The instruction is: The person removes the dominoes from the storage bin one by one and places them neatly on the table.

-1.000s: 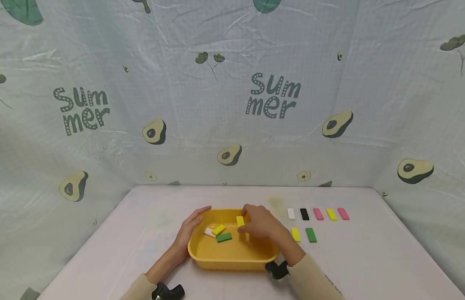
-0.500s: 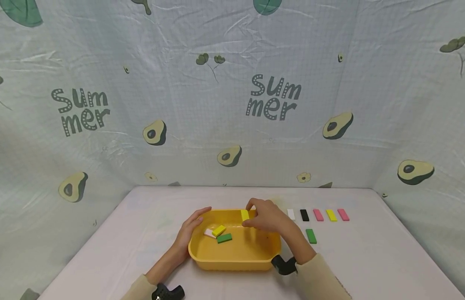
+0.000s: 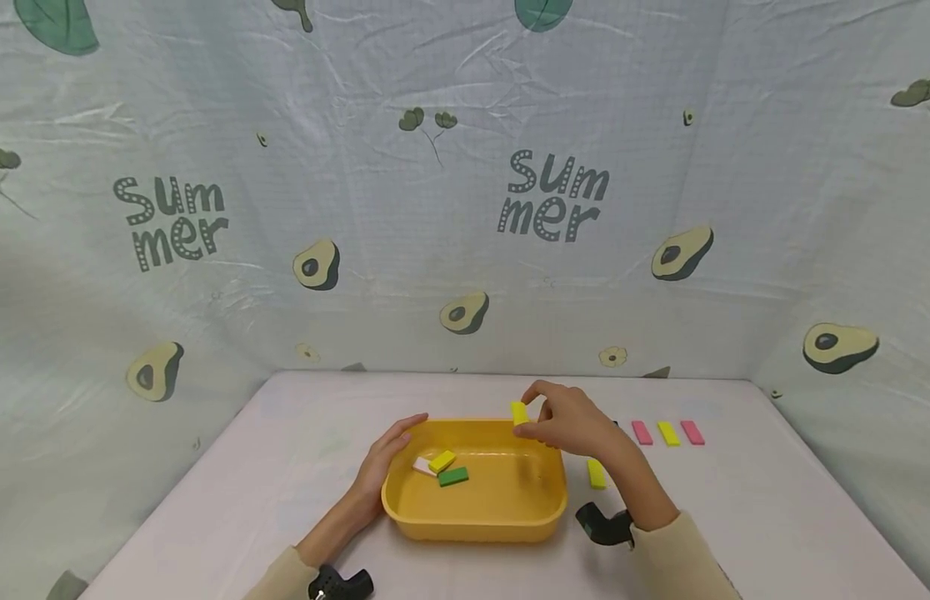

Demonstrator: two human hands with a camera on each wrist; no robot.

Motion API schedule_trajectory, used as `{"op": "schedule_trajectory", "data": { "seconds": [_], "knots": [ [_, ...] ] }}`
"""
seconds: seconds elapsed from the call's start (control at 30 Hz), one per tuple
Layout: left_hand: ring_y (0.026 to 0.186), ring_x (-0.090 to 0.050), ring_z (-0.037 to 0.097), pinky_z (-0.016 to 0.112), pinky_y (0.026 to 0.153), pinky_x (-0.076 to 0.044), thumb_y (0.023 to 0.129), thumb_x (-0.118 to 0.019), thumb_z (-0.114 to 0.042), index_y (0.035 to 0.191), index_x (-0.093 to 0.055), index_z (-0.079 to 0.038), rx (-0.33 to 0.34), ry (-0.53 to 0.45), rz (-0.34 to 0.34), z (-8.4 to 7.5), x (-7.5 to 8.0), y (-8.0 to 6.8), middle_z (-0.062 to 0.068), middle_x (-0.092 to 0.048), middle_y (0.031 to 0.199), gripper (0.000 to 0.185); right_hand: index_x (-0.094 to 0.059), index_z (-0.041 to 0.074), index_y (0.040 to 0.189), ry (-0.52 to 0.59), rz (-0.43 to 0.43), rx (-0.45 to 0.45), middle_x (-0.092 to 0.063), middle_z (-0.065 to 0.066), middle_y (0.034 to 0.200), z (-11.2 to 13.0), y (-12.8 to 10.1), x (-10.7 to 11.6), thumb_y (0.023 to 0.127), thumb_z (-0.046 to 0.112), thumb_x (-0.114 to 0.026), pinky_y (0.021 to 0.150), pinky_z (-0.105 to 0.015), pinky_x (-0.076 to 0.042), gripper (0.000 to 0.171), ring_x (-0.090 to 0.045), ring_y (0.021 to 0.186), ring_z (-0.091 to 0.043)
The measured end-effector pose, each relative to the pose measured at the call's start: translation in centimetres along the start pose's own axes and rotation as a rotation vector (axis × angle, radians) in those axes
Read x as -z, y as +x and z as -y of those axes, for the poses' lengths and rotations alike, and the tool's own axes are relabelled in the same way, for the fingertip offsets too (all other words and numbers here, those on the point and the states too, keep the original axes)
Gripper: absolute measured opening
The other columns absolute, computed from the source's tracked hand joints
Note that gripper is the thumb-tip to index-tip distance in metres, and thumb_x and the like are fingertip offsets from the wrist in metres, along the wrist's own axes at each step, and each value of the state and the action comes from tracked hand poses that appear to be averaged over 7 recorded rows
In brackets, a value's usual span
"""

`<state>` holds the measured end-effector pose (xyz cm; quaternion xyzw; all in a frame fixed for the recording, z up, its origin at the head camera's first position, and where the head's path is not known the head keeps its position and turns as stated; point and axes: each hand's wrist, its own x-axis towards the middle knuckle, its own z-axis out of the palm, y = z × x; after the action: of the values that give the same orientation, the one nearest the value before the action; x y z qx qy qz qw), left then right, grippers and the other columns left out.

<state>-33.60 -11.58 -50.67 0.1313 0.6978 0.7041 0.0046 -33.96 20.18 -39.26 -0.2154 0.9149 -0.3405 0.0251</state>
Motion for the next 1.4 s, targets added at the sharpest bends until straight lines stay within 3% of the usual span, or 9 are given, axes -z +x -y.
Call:
{"op": "schedule_trajectory", "data": {
  "seconds": [0.2,0.57,1.0,1.4],
  "knots": [
    [0.148,-0.042,0.033,0.048,0.126,-0.033,0.112,-0.033,-0.026,0.157,-0.041,-0.006,0.016,-0.023,0.01,0.1,-0.1,0.1,0.014,-0.042,0.162,0.05,-0.059,0.004,0.129,-0.016,-0.001,-0.006,-0.063,-0.004,0.074,-1.4,-1.6,1.5,0.09,0.03,-0.08,0.058,-0.028,-0.052,0.051,-0.056,0.064,-0.019],
    [0.15,-0.041,0.033,0.052,0.128,-0.028,0.113,-0.032,-0.029,0.158,-0.041,-0.007,0.023,-0.017,0.013,0.0,0.2,-0.1,0.014,-0.041,0.163,0.051,-0.057,0.002,0.129,-0.028,-0.012,0.001,-0.061,-0.004,0.072,-5.4,-4.1,4.4,0.091,0.031,-0.078,0.055,-0.025,-0.048,0.053,-0.055,0.062,-0.017],
    [0.149,-0.041,0.034,0.051,0.127,-0.029,0.112,-0.033,-0.028,0.157,-0.041,-0.007,0.015,0.007,0.014,0.0,0.0,0.2,0.014,-0.041,0.163,0.05,-0.054,-0.004,0.131,-0.014,0.003,-0.087,-0.061,-0.004,0.074,-11.3,-6.3,6.9,0.092,0.022,-0.077,0.059,-0.028,-0.052,0.053,-0.057,0.064,-0.017],
    [0.147,-0.044,0.031,0.047,0.125,-0.035,0.111,-0.036,-0.027,0.156,-0.044,-0.008,0.024,0.002,-0.009,0.1,-0.1,0.3,0.013,-0.043,0.162,0.049,-0.055,-0.005,0.126,0.057,0.115,-0.163,-0.058,-0.004,0.072,-15.9,-6.5,7.1,0.093,0.019,-0.075,0.06,-0.028,-0.052,0.046,-0.055,0.066,-0.019]
  ]
}}
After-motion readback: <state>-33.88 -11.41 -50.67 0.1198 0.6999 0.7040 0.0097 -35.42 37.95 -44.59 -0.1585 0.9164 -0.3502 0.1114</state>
